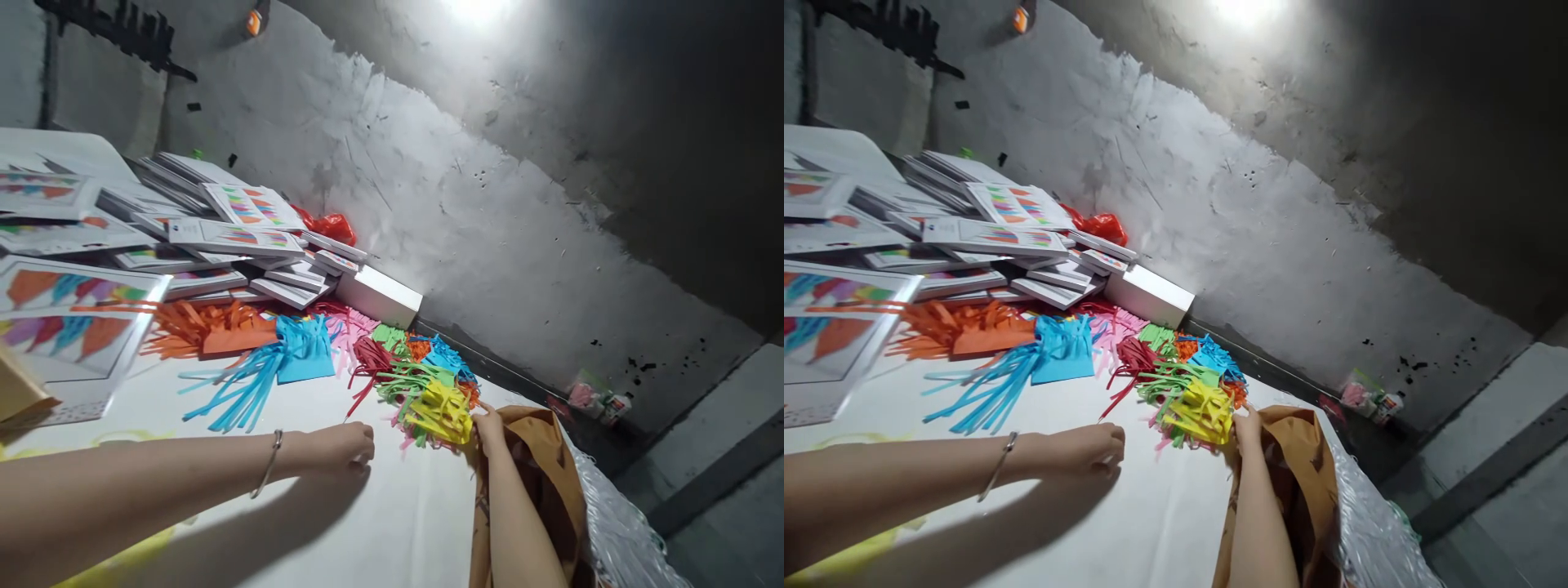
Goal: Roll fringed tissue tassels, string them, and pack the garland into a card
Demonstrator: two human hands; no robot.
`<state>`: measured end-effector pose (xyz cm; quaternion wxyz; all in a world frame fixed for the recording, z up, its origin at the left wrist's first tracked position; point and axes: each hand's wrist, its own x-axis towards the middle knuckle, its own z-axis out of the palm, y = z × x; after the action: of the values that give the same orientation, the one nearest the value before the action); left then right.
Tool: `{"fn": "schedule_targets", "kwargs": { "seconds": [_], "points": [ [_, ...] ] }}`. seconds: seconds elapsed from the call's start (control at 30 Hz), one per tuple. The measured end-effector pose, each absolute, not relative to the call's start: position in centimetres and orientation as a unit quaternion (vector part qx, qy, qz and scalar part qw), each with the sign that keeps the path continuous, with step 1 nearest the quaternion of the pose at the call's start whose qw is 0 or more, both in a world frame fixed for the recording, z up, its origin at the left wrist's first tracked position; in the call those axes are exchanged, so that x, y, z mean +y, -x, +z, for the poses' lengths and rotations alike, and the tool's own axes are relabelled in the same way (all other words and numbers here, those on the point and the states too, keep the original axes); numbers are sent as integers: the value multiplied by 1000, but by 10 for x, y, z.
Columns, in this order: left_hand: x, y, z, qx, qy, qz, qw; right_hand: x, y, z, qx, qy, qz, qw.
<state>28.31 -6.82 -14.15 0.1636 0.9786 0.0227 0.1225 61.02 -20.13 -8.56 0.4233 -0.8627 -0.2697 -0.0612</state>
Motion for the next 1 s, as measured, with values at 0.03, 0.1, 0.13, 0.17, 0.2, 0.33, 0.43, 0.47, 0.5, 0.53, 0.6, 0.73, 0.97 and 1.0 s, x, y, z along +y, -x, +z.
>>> {"fn": "schedule_targets", "kwargs": {
  "seconds": [0.03, 0.1, 0.13, 0.17, 0.2, 0.33, 0.43, 0.47, 0.5, 0.53, 0.6, 0.73, 0.97, 1.0],
  "points": [
    [-64, -281, -140, 26, -977, 126, 169, -198, -615, -74, -270, 847, -64, 453],
    [-56, -279, -137, 34, -975, 131, 179, -194, -629, -43, -268, 818, -72, 504],
    [-54, -278, -136, 39, -973, 134, 183, -193, -637, -27, -263, 805, -87, 525],
    [-52, -277, -135, 45, -972, 137, 187, -194, -645, -11, -258, 795, -101, 539],
    [-51, -277, -134, 49, -970, 140, 191, -196, -651, 2, -254, 788, -116, 548],
    [-53, -272, -135, 52, -968, 141, 199, -218, -651, 9, -259, 807, -128, 515],
    [-54, -267, -137, 45, -970, 135, 198, -237, -628, -29, -298, 856, -60, 419],
    [-54, -267, -137, 44, -970, 135, 197, -242, -618, -44, -317, 868, -30, 381],
    [-53, -267, -137, 42, -970, 135, 198, -246, -609, -57, -334, 878, -1, 344],
    [-52, -269, -136, 42, -970, 136, 199, -249, -600, -69, -351, 883, 19, 311],
    [-50, -278, -134, 46, -968, 142, 201, -248, -586, -83, -383, 886, 44, 257],
    [-53, -309, -124, 53, -966, 160, 198, -225, -573, -83, -443, 875, 38, 193],
    [-75, -356, -108, 25, -965, 176, 191, -174, -571, -73, -484, 856, -78, 166],
    [-77, -360, -108, 23, -965, 178, 193, -169, -572, -73, -484, 855, -90, 164]
  ]
}}
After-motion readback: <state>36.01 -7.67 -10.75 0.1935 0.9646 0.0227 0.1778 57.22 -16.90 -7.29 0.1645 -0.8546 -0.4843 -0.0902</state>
